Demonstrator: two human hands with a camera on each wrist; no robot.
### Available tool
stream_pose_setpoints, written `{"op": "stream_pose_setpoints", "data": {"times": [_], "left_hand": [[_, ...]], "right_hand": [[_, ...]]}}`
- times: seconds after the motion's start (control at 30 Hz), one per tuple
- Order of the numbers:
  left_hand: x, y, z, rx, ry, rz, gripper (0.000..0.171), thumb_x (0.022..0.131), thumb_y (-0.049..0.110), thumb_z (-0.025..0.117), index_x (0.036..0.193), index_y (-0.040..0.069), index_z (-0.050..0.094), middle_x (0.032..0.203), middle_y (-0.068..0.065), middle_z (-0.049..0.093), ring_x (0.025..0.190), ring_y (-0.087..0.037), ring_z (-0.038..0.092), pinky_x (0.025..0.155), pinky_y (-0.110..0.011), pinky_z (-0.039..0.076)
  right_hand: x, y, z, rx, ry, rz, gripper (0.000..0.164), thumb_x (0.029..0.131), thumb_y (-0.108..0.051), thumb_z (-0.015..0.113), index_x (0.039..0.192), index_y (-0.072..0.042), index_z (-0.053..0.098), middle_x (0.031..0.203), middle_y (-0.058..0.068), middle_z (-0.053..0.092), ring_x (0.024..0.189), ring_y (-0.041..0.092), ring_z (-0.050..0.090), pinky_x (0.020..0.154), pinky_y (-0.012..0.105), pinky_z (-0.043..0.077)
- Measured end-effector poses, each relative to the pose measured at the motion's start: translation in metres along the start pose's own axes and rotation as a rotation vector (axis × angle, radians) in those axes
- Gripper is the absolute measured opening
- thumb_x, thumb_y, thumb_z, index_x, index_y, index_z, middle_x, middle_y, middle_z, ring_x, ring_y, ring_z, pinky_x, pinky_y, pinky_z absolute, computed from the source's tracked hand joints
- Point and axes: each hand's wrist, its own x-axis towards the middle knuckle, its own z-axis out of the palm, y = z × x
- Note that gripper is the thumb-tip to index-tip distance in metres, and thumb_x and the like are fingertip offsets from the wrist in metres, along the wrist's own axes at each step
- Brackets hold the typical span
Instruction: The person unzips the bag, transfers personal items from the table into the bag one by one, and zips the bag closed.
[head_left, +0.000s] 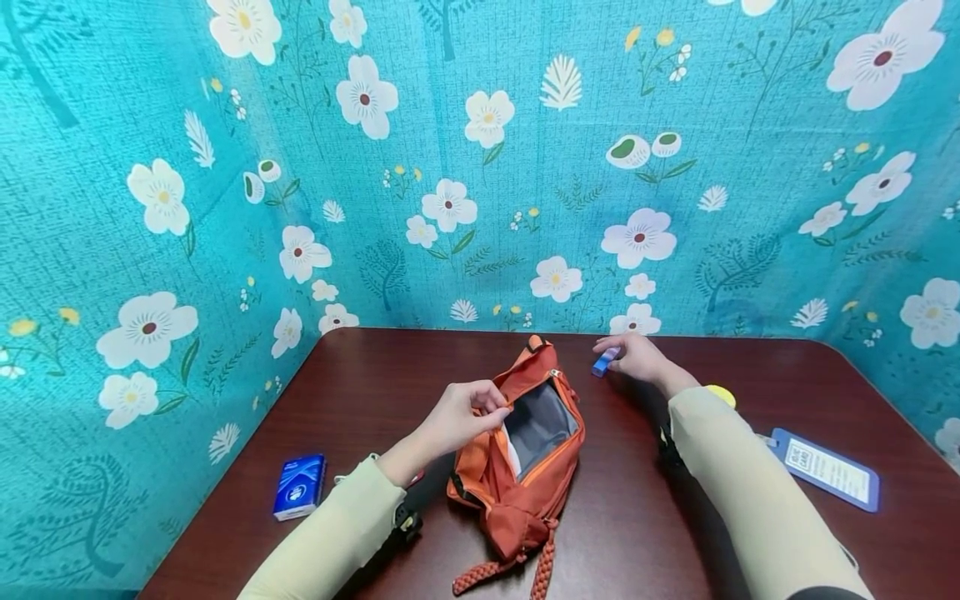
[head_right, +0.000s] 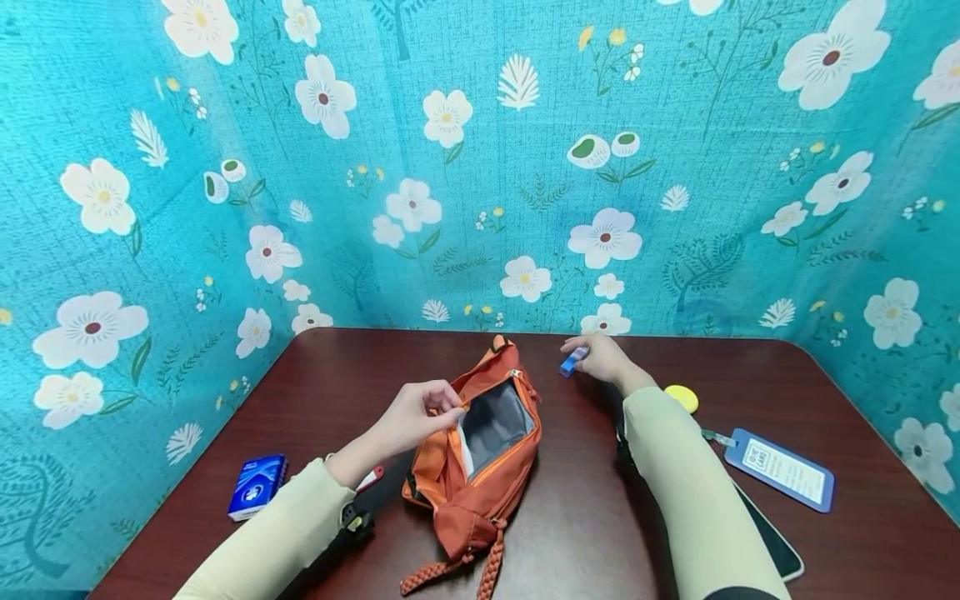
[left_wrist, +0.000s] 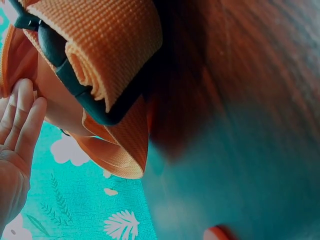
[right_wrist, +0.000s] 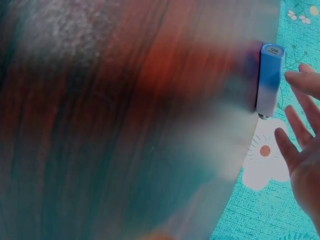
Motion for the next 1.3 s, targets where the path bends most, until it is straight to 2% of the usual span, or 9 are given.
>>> {"op": "stream_pose_setpoints", "data": {"times": [0.13, 0.17, 0.37, 0.4, 0.53, 0.73, 0.87, 1.13, 1.3], "left_hand": [[0.0, -0.001, 0.001, -0.007, -0.002, 0.007, 0.007, 0.087, 0.004, 0.071, 0.087, 0.01, 0.067, 0.068, 0.006, 0.062, 0.059, -0.009, 0.059, 0.051, -0.025, 0.045], [-0.001, 0.005, 0.0, -0.009, -0.004, 0.005, 0.007, 0.087, 0.003, 0.071, 0.087, 0.008, 0.067, 0.068, 0.004, 0.063, 0.06, -0.01, 0.059, 0.051, -0.024, 0.045], [-0.001, 0.007, 0.0, -0.007, -0.014, -0.021, 0.005, 0.087, 0.004, 0.071, 0.09, 0.003, 0.067, 0.07, -0.003, 0.065, 0.062, -0.015, 0.06, 0.053, -0.023, 0.044], [0.0, 0.002, 0.001, -0.009, -0.011, -0.02, 0.005, 0.087, 0.006, 0.072, 0.09, 0.005, 0.067, 0.07, -0.001, 0.064, 0.061, -0.014, 0.06, 0.052, -0.024, 0.044], [-0.001, 0.001, 0.001, -0.011, -0.007, -0.012, 0.005, 0.088, 0.011, 0.072, 0.088, 0.011, 0.067, 0.069, 0.005, 0.063, 0.061, -0.01, 0.059, 0.052, -0.025, 0.045], [0.0, 0.0, 0.0, -0.004, -0.006, 0.0, 0.006, 0.088, 0.008, 0.071, 0.087, 0.012, 0.067, 0.069, 0.006, 0.062, 0.06, -0.01, 0.059, 0.05, -0.025, 0.044], [0.0, 0.0, 0.0, -0.016, -0.004, -0.006, 0.006, 0.088, 0.006, 0.071, 0.089, 0.01, 0.067, 0.069, 0.006, 0.062, 0.06, -0.01, 0.058, 0.05, -0.025, 0.044], [0.0, 0.001, 0.0, -0.026, 0.001, -0.008, 0.006, 0.087, 0.006, 0.072, 0.091, 0.006, 0.067, 0.072, 0.0, 0.064, 0.06, -0.014, 0.058, 0.05, -0.024, 0.041], [-0.001, 0.002, -0.001, -0.028, -0.001, -0.018, 0.005, 0.088, 0.006, 0.071, 0.09, 0.008, 0.068, 0.07, 0.005, 0.063, 0.06, -0.01, 0.058, 0.051, -0.024, 0.043]], "right_hand": [[-0.001, 0.001, 0.002, -0.012, -0.033, 0.035, 0.033, 0.084, 0.007, 0.063, 0.116, 0.003, 0.067, 0.121, 0.024, 0.061, 0.089, 0.031, 0.058, 0.072, 0.038, 0.048], [-0.002, 0.001, 0.002, -0.012, -0.039, 0.047, 0.033, 0.084, 0.006, 0.063, 0.117, 0.003, 0.067, 0.119, 0.024, 0.062, 0.088, 0.03, 0.058, 0.073, 0.04, 0.049], [-0.005, 0.002, 0.003, -0.049, -0.036, 0.05, 0.031, 0.084, 0.007, 0.064, 0.114, 0.003, 0.069, 0.11, 0.022, 0.066, 0.091, 0.031, 0.06, 0.082, 0.048, 0.05], [-0.006, 0.002, 0.003, -0.058, -0.032, 0.046, 0.031, 0.084, 0.008, 0.062, 0.113, 0.003, 0.069, 0.11, 0.022, 0.066, 0.092, 0.032, 0.061, 0.083, 0.049, 0.05], [-0.007, 0.003, 0.003, -0.066, -0.024, 0.06, 0.029, 0.084, 0.011, 0.059, 0.11, 0.004, 0.07, 0.108, 0.022, 0.067, 0.098, 0.035, 0.062, 0.087, 0.052, 0.049], [-0.009, 0.005, 0.002, -0.041, -0.026, 0.101, 0.02, 0.084, 0.003, 0.07, 0.103, 0.002, 0.073, 0.099, 0.017, 0.07, 0.088, 0.027, 0.061, 0.08, 0.045, 0.05], [-0.011, 0.005, 0.001, -0.026, -0.032, 0.127, 0.02, 0.083, -0.004, 0.074, 0.103, 0.0, 0.074, 0.099, 0.015, 0.071, 0.089, 0.026, 0.059, 0.081, 0.045, 0.049], [-0.014, 0.007, -0.001, -0.045, -0.048, 0.138, 0.025, 0.081, -0.009, 0.077, 0.104, 0.001, 0.073, 0.101, 0.016, 0.069, 0.087, 0.027, 0.056, 0.079, 0.044, 0.047], [-0.015, 0.006, -0.001, -0.029, -0.049, 0.172, 0.024, 0.083, -0.011, 0.076, 0.104, 0.001, 0.072, 0.099, 0.015, 0.068, 0.085, 0.026, 0.055, 0.077, 0.042, 0.048]]}}
